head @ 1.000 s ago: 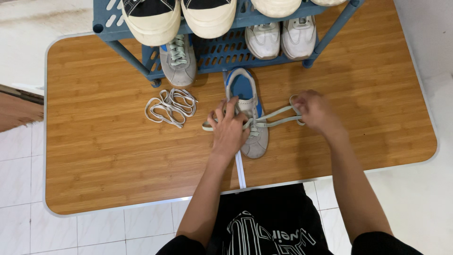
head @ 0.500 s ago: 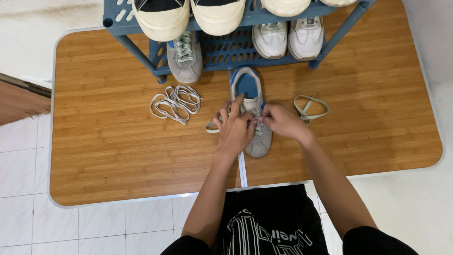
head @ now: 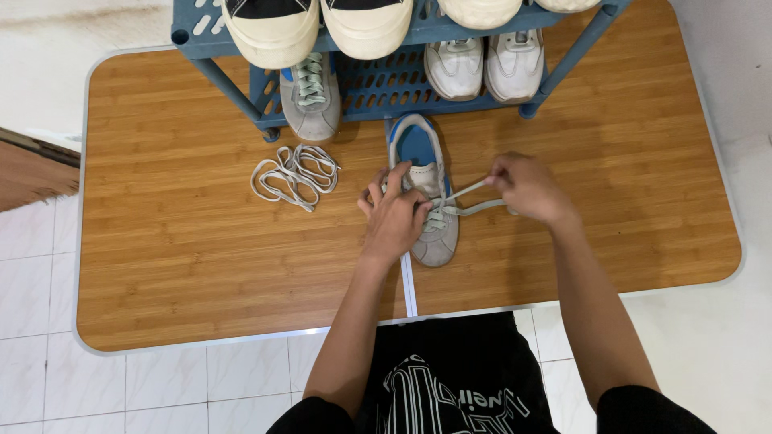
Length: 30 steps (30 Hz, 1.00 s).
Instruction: The person removes a light green shoelace from a grey sneaker, then re-laces the same shoe by threading the lace through the eyelets and tying a knot. They place the finished shoe on a blue shoe rack and begin lacing a second white sneaker.
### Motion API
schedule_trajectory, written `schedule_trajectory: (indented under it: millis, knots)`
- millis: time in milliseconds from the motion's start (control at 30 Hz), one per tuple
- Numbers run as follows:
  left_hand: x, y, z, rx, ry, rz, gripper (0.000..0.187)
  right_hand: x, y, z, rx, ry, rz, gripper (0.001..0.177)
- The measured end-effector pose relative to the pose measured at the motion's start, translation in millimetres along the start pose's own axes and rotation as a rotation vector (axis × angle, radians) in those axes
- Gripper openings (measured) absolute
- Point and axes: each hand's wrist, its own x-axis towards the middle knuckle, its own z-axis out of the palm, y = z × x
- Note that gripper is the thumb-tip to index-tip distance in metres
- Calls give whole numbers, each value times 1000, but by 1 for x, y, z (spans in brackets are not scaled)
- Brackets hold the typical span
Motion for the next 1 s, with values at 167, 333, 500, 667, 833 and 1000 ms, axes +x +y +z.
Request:
schedule_trajectory:
  millis: [167,333,500,667,833,1000]
  knots:
    - [0,1,-2,1,-24,-19,12,-2,6,-3,-194,138,38,21]
    - [0,2,-4,-3,-48,-11,11,-2,-3,16,-209,86,-115,28]
    - [1,4,0,-11,-40,-18,10,2,-33,49,-32,25,-403,32]
    - [0,4,2,-36,-37,-44,12,0,-43,55,-35,-29,-248,33]
    - [2,4,0,-44,-62,-57,10,6,-35,58,58,-112,-184,26]
    - [2,2,-2,-64,-70,-48,11,6,-17,47,57,1,-378,29]
